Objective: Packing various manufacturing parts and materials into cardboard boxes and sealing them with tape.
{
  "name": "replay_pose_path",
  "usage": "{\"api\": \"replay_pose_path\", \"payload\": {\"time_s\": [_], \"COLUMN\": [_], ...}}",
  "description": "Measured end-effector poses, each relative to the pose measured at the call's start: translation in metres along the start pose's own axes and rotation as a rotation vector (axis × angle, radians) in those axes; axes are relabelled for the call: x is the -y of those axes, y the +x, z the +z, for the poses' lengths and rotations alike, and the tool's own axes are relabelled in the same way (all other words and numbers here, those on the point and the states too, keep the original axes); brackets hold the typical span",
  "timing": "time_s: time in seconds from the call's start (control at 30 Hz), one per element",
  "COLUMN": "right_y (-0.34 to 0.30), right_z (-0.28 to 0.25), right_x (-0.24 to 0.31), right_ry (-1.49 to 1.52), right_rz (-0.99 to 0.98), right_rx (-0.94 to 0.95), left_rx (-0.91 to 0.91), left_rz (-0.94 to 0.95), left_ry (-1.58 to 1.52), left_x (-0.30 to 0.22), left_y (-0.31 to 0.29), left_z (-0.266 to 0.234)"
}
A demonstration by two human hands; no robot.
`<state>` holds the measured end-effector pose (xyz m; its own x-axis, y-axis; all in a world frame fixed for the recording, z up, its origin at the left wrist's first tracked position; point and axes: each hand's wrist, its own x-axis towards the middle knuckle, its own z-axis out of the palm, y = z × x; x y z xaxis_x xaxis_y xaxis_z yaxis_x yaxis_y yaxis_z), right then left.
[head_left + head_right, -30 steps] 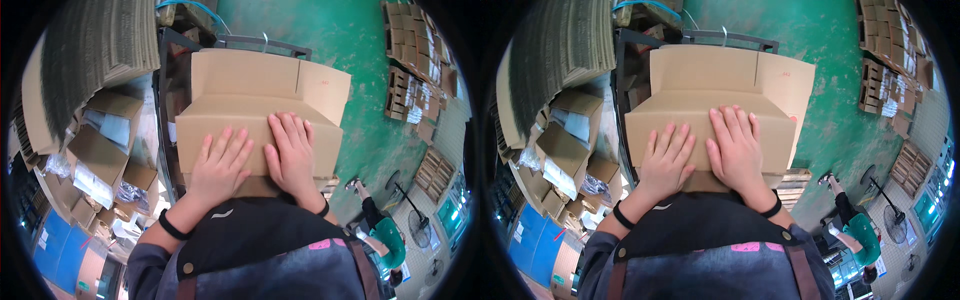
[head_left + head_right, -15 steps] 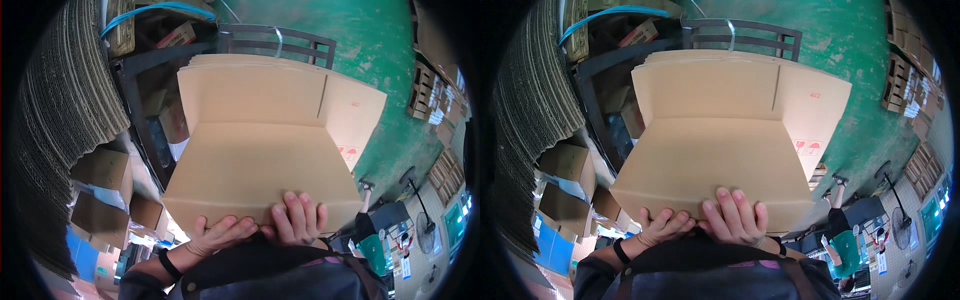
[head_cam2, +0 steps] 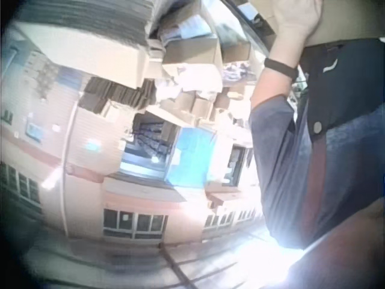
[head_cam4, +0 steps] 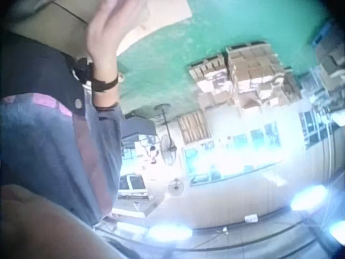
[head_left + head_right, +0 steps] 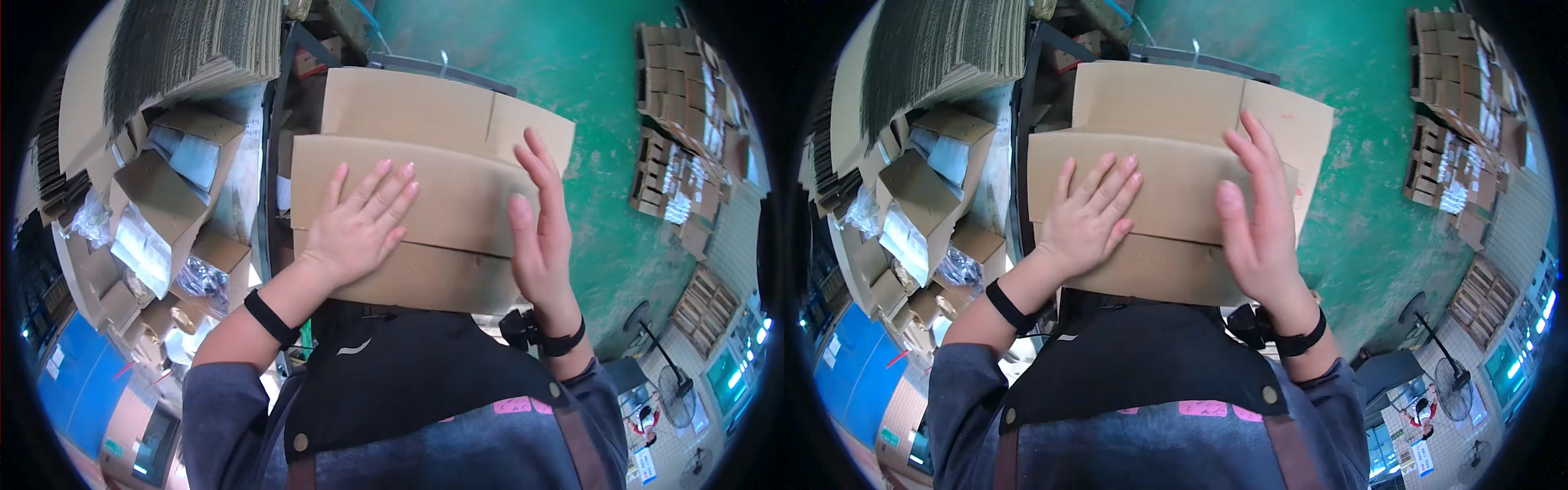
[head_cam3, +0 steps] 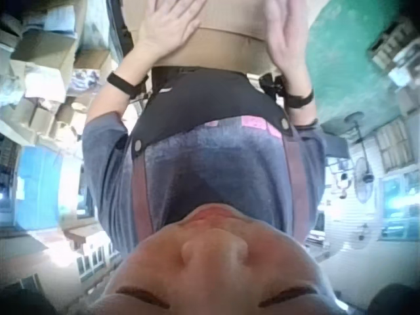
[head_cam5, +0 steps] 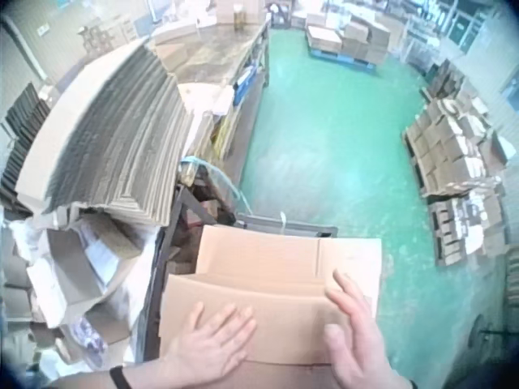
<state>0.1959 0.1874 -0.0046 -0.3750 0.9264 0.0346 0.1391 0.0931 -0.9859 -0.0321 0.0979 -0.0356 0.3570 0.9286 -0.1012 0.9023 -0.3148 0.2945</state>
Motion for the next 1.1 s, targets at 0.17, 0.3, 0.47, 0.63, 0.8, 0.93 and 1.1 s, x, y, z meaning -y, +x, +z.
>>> {"api": "replay_pose_path", "payload": {"time_s": [0.17, 0.3, 0.47, 0.63, 0.8, 0.93, 1.1], "right_y": [-0.029, -0.027, -0.024, -0.026, -0.016, -0.058, -0.16], "right_z": [0.046, 0.06, 0.06, 0.056, 0.046, 0.162, 0.384], "right_x": [-0.034, -0.033, -0.043, -0.046, -0.035, 0.126, 0.195], "right_ry": [-1.061, -1.141, -1.185, -1.066, -0.471, -0.234, -0.241], "right_rz": [-0.165, -0.221, -0.234, -0.317, -0.069, -0.173, -0.464], "right_rx": [0.11, 0.114, 0.062, 0.116, 0.136, 0.919, 1.941], "left_rx": [-0.075, -0.174, -0.398, -0.653, -0.778, -0.653, -0.859], "left_rz": [0.026, -0.025, -0.191, -0.236, -0.27, -0.29, -0.413], "left_ry": [0.034, 0.073, -0.041, -0.199, -0.138, -0.171, -0.228], "left_x": [-0.012, -0.02, -0.039, -0.046, -0.05, -0.036, 0.021], "left_y": [0.001, -0.015, -0.055, -0.066, -0.054, -0.073, -0.148], "left_z": [0.009, 0.017, 0.036, 0.057, 0.072, 0.068, 0.059]}}
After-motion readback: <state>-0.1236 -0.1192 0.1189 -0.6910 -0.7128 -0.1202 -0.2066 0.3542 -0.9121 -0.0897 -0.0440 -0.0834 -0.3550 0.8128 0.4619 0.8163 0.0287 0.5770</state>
